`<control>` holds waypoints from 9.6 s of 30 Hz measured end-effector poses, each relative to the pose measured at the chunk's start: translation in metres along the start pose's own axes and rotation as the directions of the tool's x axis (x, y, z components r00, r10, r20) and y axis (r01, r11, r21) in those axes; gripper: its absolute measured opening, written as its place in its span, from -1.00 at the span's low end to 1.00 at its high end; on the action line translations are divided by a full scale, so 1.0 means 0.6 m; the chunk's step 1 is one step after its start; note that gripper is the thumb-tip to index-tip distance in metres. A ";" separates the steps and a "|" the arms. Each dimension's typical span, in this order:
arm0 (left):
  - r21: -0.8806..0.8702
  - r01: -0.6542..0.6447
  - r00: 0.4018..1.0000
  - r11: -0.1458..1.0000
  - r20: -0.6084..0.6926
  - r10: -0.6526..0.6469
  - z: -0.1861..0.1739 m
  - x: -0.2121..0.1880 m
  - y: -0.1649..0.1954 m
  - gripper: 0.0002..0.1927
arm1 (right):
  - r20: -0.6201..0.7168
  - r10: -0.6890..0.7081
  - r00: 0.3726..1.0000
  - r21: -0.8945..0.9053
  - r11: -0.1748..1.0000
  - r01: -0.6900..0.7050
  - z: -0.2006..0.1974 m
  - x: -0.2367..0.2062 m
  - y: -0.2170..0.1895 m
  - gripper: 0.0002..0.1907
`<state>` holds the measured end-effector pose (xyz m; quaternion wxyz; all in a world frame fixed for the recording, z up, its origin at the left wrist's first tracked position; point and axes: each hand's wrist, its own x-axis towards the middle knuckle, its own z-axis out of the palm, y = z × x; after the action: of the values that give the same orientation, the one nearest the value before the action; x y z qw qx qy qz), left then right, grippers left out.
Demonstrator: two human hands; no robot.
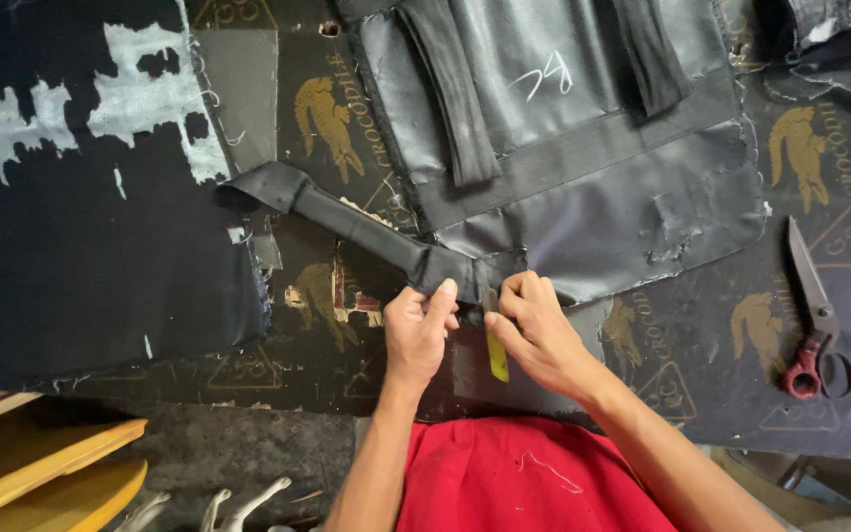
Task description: The person uses a utility knife to cut a black leather strap from a larger leather piece on a workbench. They reposition the leather and continue cutting along the strap's edge to separate it.
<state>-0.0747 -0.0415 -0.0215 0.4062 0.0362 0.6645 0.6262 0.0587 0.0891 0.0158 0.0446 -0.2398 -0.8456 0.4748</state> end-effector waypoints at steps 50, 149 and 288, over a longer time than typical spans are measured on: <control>0.039 0.010 0.999 0.999 -0.043 -0.008 -0.015 -0.022 0.034 -0.70 | -0.103 0.384 0.918 0.547 0.792 -0.270 -0.003 0.001 0.002 -0.88; 0.902 -0.291 0.956 0.319 0.285 0.066 -0.016 0.000 0.188 -0.74 | 0.137 -0.202 0.970 -0.093 0.972 0.216 -0.003 0.122 -0.018 -0.77; 0.860 -0.249 0.943 0.445 0.319 -0.090 0.084 0.081 0.178 -0.45 | -0.482 0.022 0.876 0.236 0.966 0.106 -0.274 0.151 0.013 -0.80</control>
<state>-0.1270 0.0486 0.0525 0.3975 0.3760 0.8157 0.1875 0.0317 0.2615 0.0851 0.2941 -0.3238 -0.7447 0.5041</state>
